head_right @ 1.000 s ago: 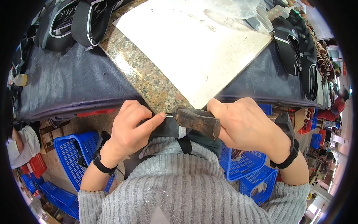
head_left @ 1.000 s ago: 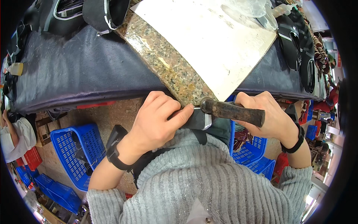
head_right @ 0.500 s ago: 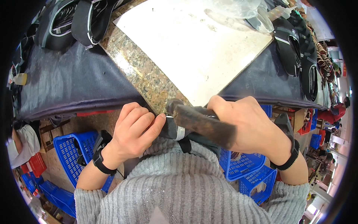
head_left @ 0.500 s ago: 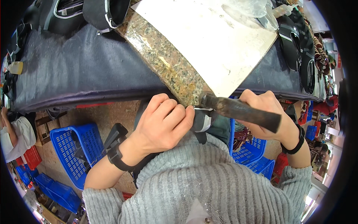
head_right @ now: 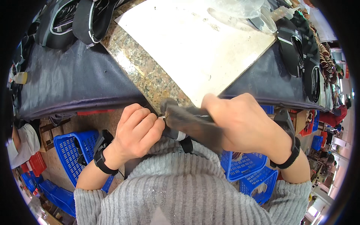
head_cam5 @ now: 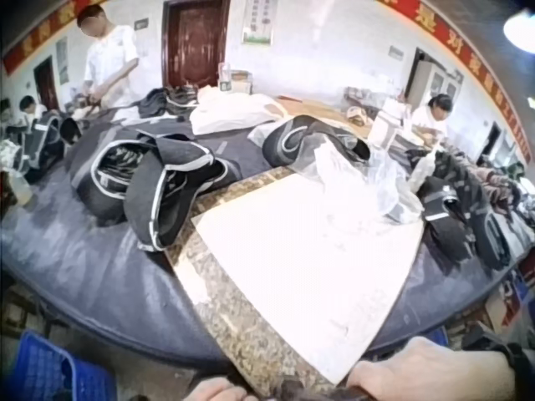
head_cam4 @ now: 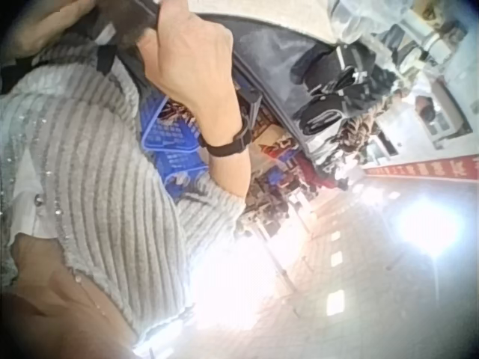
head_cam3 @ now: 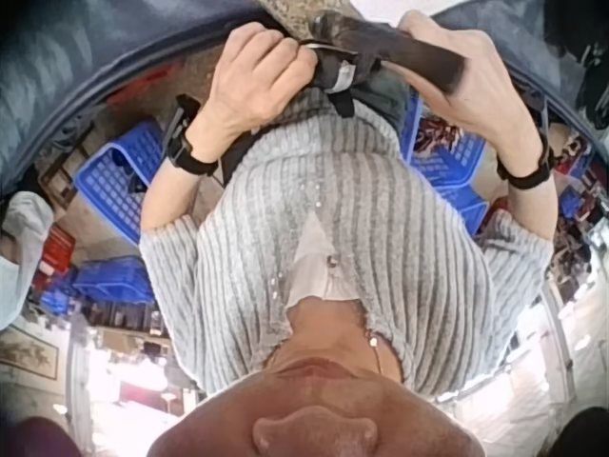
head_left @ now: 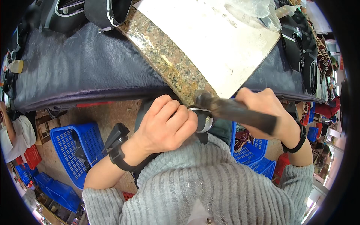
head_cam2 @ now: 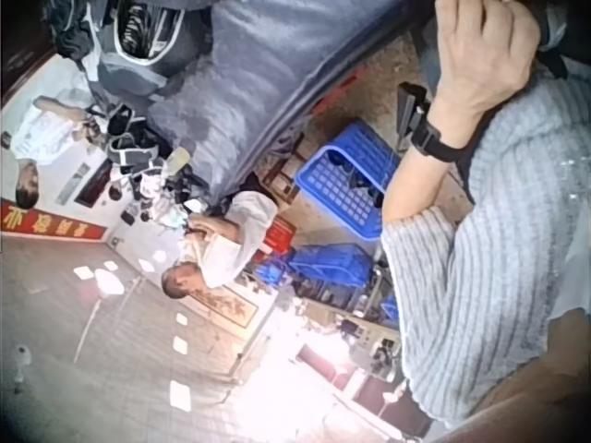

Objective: Assembling and hammering leather shoe parts at a workbench.

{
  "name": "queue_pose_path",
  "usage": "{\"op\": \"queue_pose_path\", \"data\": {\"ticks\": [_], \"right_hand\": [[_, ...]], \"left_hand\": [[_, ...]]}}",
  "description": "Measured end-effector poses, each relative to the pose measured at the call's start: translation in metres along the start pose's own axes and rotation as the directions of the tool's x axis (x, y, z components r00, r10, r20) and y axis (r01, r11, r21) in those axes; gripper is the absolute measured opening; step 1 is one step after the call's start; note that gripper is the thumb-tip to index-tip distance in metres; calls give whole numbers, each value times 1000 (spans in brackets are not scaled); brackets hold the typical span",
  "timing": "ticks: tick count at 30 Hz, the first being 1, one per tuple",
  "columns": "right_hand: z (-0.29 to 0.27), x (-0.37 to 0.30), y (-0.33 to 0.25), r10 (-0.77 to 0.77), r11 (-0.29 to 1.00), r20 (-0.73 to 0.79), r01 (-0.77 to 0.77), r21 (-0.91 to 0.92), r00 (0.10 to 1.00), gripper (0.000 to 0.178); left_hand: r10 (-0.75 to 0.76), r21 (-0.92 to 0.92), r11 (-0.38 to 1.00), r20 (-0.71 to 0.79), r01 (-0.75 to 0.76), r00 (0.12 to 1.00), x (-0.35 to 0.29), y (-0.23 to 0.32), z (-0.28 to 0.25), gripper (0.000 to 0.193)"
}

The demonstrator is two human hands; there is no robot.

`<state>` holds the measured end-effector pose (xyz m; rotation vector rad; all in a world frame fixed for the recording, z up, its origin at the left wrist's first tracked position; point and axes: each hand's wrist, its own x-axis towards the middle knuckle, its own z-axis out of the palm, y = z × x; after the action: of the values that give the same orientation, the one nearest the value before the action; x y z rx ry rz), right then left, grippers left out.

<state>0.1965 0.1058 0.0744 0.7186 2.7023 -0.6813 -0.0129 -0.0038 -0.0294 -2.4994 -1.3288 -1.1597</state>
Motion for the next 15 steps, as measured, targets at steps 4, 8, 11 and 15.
{"op": "queue_pose_path", "data": {"ticks": [4, 8, 11, 15], "right_hand": [[2, -1, 2, -10, 1000, -42, 11, 21, 999, 22], [1, 0, 0, -13, 999, -77, 16, 32, 997, 22], [4, 2, 1, 8, 998, -20, -7, 57, 1000, 22], [-11, -6, -5, 73, 992, -194, -52, 113, 978, 22]], "left_hand": [[1, 8, 1000, -43, -1, 999, -1, -1, 1, 22], [-32, -35, 999, -95, 29, 995, -4, -5, 8, 19], [-98, -111, 990, -61, 91, 993, -12, -6, 10, 19], [-193, -209, 962, -68, 176, 979, -6, -4, 7, 35]]}}
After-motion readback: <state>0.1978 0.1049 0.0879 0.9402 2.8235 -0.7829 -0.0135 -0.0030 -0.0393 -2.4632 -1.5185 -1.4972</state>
